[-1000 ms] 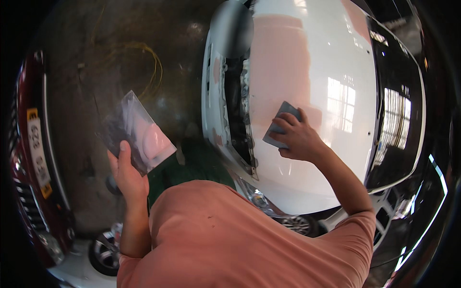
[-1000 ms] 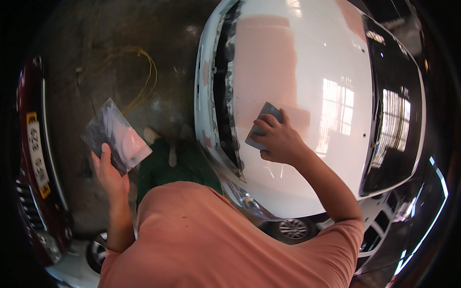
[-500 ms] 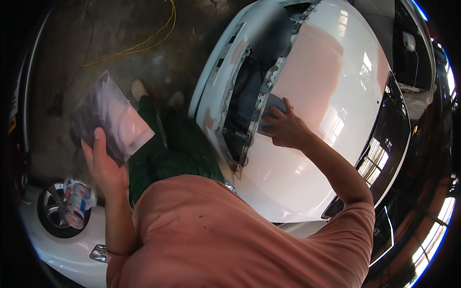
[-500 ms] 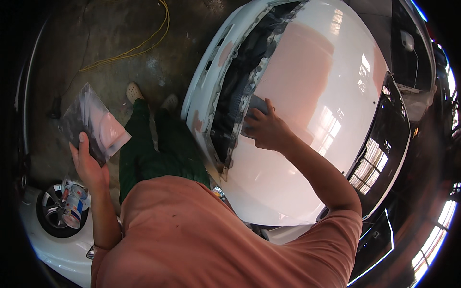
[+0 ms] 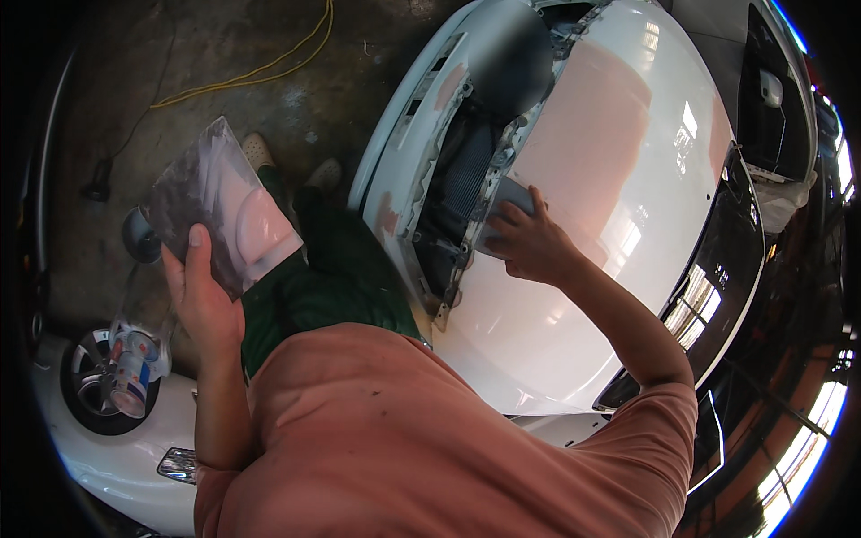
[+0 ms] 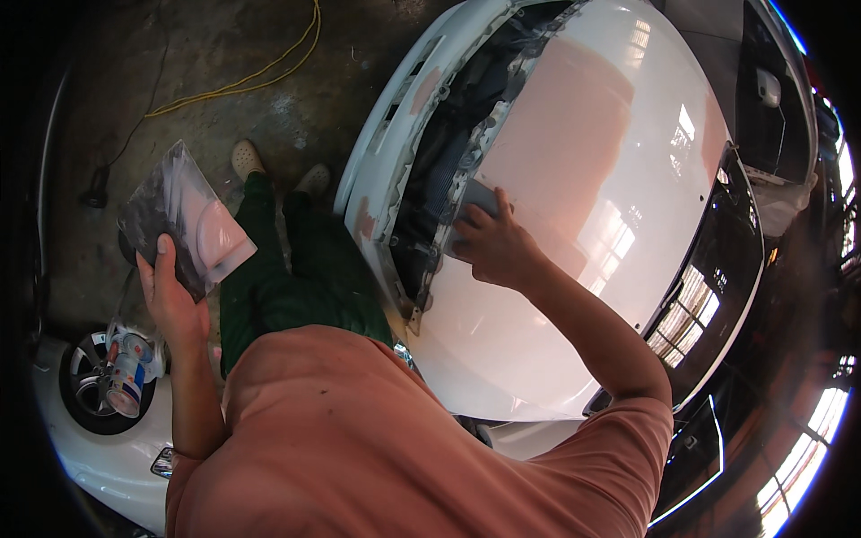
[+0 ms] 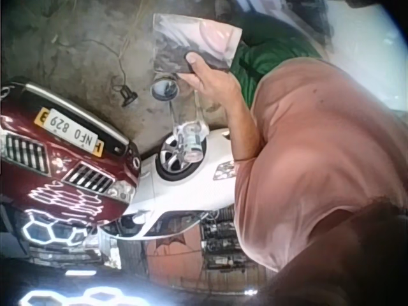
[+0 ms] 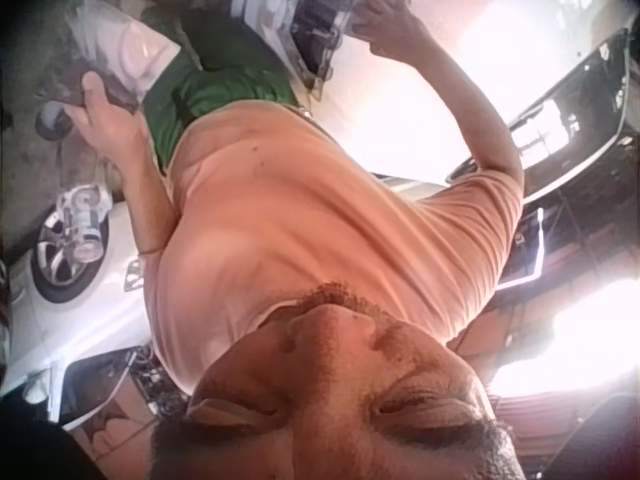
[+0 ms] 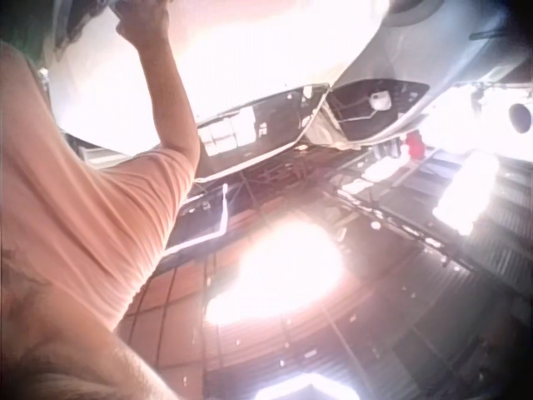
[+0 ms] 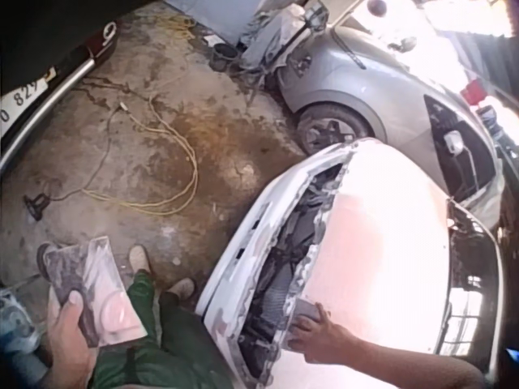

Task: The person applies body filler to a white car hood using spreaders and then sands the surface with a sanding block to smooth the patch.

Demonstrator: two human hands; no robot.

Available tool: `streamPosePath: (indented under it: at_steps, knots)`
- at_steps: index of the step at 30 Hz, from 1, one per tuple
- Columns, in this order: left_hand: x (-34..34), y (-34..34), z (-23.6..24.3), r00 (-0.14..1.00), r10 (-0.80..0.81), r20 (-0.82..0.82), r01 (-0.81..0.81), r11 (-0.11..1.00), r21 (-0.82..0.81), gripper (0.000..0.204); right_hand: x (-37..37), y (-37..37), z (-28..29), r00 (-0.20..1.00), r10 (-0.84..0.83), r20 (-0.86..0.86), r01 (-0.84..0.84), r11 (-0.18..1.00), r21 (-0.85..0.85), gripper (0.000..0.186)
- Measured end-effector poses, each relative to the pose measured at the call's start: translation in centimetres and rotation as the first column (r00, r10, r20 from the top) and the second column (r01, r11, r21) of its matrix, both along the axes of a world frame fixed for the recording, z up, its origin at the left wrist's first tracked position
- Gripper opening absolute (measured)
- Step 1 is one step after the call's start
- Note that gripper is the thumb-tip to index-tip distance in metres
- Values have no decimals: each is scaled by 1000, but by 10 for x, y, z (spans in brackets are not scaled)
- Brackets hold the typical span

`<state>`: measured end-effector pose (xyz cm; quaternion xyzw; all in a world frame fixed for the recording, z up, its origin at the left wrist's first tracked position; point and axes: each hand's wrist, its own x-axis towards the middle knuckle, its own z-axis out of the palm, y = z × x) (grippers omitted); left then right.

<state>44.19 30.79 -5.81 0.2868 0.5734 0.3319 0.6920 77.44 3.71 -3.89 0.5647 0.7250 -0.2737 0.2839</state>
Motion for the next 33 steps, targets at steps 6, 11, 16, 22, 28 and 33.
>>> streamPosePath:
  at_steps: [6,11,16,22,28,33]
  knots:
    - [3,-4,-1,1000,-6,-28,5,1000,-16,65,4,3,29,998,21,53,-8,971,-239,28]
    - [4,-8,-2,1000,-10,-20,9,998,-64,69,0,1,11,999,32,-20,-32,999,0,30]
    - [5,-7,-5,999,-30,-37,29,999,-22,68,2,-8,-4,1000,21,-3,-21,1000,10,33]
    - [10,-13,-6,999,-37,-7,36,994,-108,64,8,-7,27,999,-12,37,18,988,-156,34]
    - [11,-21,-12,997,-68,27,71,988,-133,63,15,2,9,999,5,43,-5,1000,-4,40]
    - [12,-23,-14,996,-78,53,85,987,-136,63,29,-26,45,995,-46,90,55,993,-107,38]
